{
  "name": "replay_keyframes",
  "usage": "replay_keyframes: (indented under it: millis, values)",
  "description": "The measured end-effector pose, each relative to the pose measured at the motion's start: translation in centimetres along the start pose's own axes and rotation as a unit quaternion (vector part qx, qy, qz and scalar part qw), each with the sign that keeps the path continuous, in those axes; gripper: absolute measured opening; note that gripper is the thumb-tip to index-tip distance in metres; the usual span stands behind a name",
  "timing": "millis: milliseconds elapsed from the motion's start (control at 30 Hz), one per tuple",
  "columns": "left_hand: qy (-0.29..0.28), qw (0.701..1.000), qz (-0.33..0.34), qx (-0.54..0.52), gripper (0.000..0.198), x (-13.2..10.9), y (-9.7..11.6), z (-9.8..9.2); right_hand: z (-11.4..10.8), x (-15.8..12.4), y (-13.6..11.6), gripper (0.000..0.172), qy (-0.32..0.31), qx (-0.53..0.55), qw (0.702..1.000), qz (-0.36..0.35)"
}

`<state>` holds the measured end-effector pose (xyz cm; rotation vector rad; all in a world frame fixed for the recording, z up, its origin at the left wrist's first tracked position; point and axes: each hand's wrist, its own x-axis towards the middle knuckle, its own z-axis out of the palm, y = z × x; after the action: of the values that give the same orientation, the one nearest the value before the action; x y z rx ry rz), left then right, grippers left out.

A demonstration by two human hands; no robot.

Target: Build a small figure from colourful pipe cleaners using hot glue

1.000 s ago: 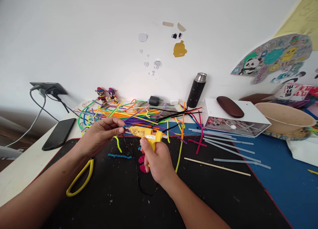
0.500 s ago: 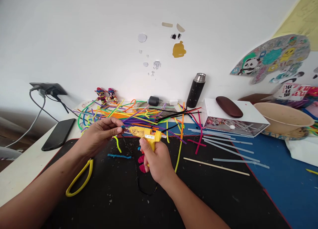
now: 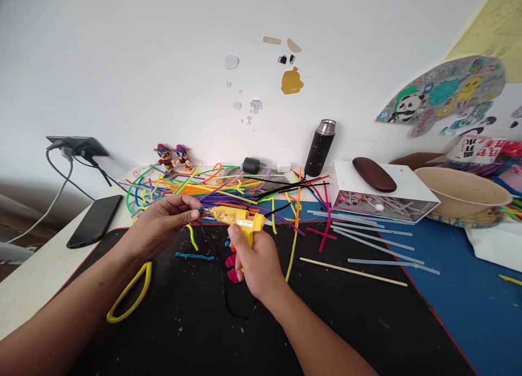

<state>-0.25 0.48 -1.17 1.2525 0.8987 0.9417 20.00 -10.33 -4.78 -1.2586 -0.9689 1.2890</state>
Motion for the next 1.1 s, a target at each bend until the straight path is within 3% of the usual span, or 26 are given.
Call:
replay_keyframes:
  millis: [600,1100]
  values:
    - [-0.014,1.0,-0.005,0.007,0.034,0.19,-0.36,-0.07,0.14,-0.07,-0.06,0.068,-0.006,0.004,1.0,0.003]
    - [0.014,1.0,0.001,0.002,0.038,0.23,-0.33,-0.15,0.11,-0.1,-0.12,0.069,-0.012,-0.016,1.0,0.008]
